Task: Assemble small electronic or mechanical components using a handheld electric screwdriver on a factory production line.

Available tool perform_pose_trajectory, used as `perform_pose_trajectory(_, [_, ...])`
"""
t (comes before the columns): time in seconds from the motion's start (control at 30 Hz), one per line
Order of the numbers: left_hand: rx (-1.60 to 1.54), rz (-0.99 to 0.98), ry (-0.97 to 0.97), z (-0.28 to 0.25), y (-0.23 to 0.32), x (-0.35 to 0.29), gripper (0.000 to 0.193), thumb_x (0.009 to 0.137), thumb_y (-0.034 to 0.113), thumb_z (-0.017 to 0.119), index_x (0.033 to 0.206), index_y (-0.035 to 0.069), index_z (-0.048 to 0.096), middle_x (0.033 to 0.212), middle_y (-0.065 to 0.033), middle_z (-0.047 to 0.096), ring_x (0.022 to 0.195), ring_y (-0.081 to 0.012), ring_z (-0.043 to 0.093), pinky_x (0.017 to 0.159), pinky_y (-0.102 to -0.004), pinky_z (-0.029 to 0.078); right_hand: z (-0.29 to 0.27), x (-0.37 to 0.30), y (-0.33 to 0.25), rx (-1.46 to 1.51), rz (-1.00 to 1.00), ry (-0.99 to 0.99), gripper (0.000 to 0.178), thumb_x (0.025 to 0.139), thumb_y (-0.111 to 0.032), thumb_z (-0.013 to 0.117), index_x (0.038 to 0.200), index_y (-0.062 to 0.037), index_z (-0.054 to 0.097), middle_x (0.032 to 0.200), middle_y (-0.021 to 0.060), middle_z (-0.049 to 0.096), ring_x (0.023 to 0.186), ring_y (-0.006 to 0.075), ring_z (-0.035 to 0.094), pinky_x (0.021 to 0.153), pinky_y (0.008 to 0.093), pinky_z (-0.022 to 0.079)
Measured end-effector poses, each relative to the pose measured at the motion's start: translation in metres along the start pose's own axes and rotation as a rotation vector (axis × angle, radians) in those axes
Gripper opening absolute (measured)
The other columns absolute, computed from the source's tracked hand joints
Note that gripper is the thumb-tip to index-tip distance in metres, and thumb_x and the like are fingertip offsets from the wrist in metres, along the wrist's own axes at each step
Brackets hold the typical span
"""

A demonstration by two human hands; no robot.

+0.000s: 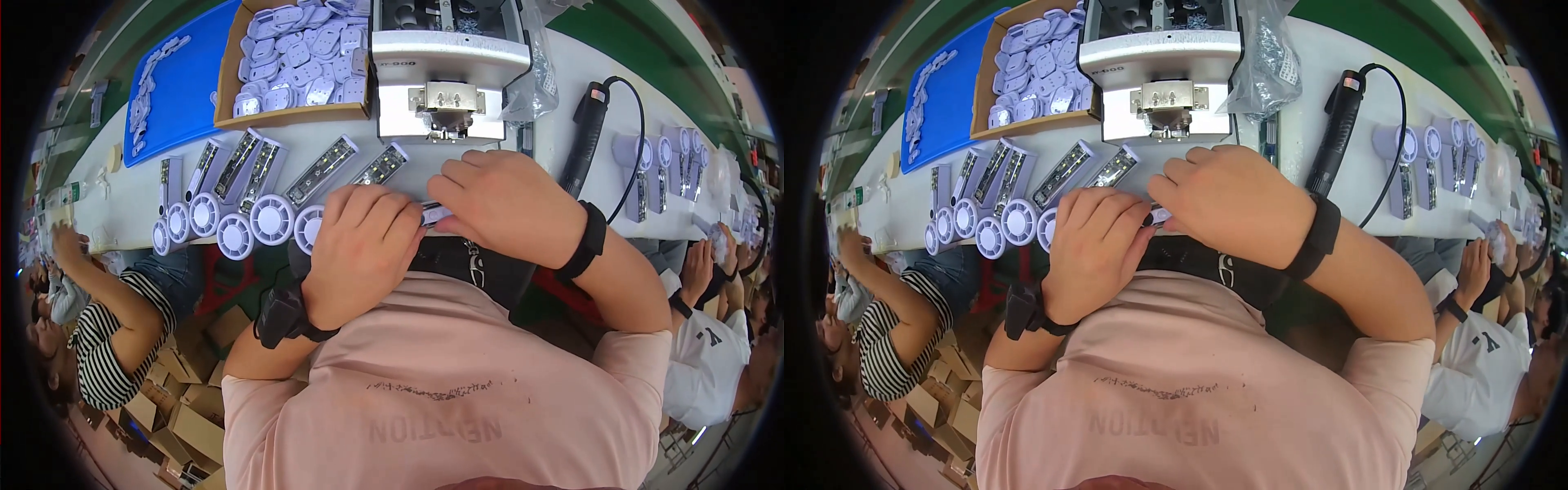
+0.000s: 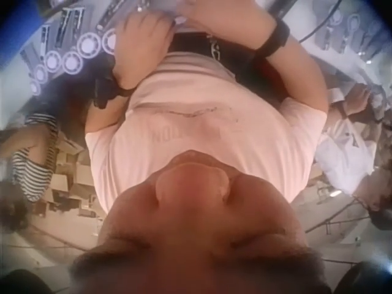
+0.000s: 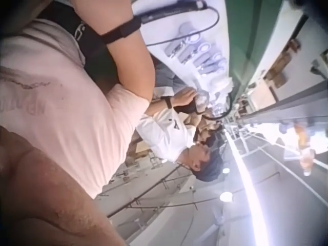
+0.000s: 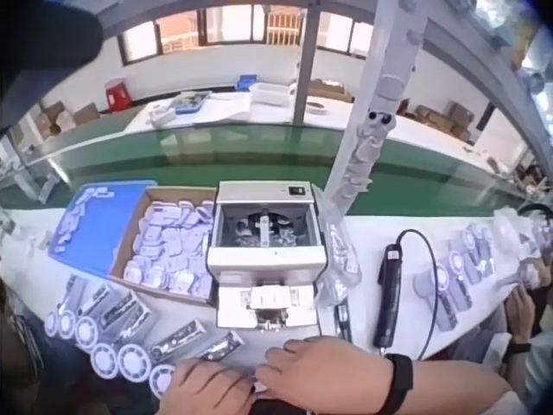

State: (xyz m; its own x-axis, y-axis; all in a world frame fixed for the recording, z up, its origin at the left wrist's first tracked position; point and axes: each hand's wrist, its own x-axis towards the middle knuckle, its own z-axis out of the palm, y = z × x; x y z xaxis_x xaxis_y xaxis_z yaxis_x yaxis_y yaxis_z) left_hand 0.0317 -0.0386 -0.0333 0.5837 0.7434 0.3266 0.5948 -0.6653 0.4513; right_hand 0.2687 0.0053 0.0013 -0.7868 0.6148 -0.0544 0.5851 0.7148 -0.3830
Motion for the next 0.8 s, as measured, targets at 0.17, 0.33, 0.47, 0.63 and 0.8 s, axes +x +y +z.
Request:
perform_pose_trajectory(0.17, [0.092,0.049,-0.018,0.01,0.007,0.012,0.027,0.084,0.012,0.076,0.109,0.004,0.066,0.111,-0.0079,0.065,0.107,-0.0285,0.062,0.096,-0.0471,0.047,0.0,-0.016,0.005,-0.017,-0.083,0.075,0.015,0.09,-0.021,0.07,0.093,-0.0098,0.06,0.092,0.006,0.057,0.085,0.0257,0.065,0.072,0.0405,0.055])
perform_pose_trajectory(0.33, [0.135,0.079,-0.024,0.014,0.014,0.015,0.028,0.087,0.012,0.075,0.112,0.002,0.066,0.112,-0.0099,0.066,0.108,-0.0294,0.063,0.098,-0.0475,0.047,0.02,-0.032,0.006,-0.06,-0.054,0.19,0.012,0.088,-0.019,0.067,0.094,-0.0102,0.06,0.09,0.0064,0.056,0.083,0.0251,0.064,0.073,0.0389,0.055])
perform_pose_trajectory(0.47, [0.161,0.05,-0.031,0.011,0.019,0.017,0.031,0.087,0.011,0.076,0.115,0.002,0.065,0.112,-0.0118,0.067,0.111,-0.0309,0.063,0.1,-0.048,0.047,0.023,-0.036,0.009,-0.024,-0.029,0.27,0.014,0.089,-0.02,0.07,0.096,-0.01,0.062,0.091,0.0075,0.055,0.083,0.0263,0.063,0.073,0.0381,0.054])
perform_pose_trajectory(0.63, [0.073,0.038,0.033,0.008,0.013,0.01,0.033,0.086,0.008,0.078,0.116,0.001,0.065,0.115,-0.0124,0.069,0.109,-0.0322,0.065,0.098,-0.0493,0.048,0.005,-0.051,0.007,0.21,0.196,0.525,0.022,0.093,-0.023,0.078,0.09,-0.0052,0.066,0.084,0.0107,0.062,0.076,0.0343,0.065,0.067,0.0443,0.053])
perform_pose_trajectory(0.8, [0.023,0.113,0.188,-0.016,0.017,-0.01,0.034,0.086,0.009,0.078,0.117,0.003,0.066,0.124,-0.0126,0.07,0.11,-0.0321,0.067,0.096,-0.0491,0.05,0.011,-0.062,0.046,-0.168,0.888,0.276,0.033,0.092,-0.032,0.077,0.087,-0.0003,0.07,0.08,0.0194,0.07,0.08,0.0426,0.07,0.07,0.052,0.056])
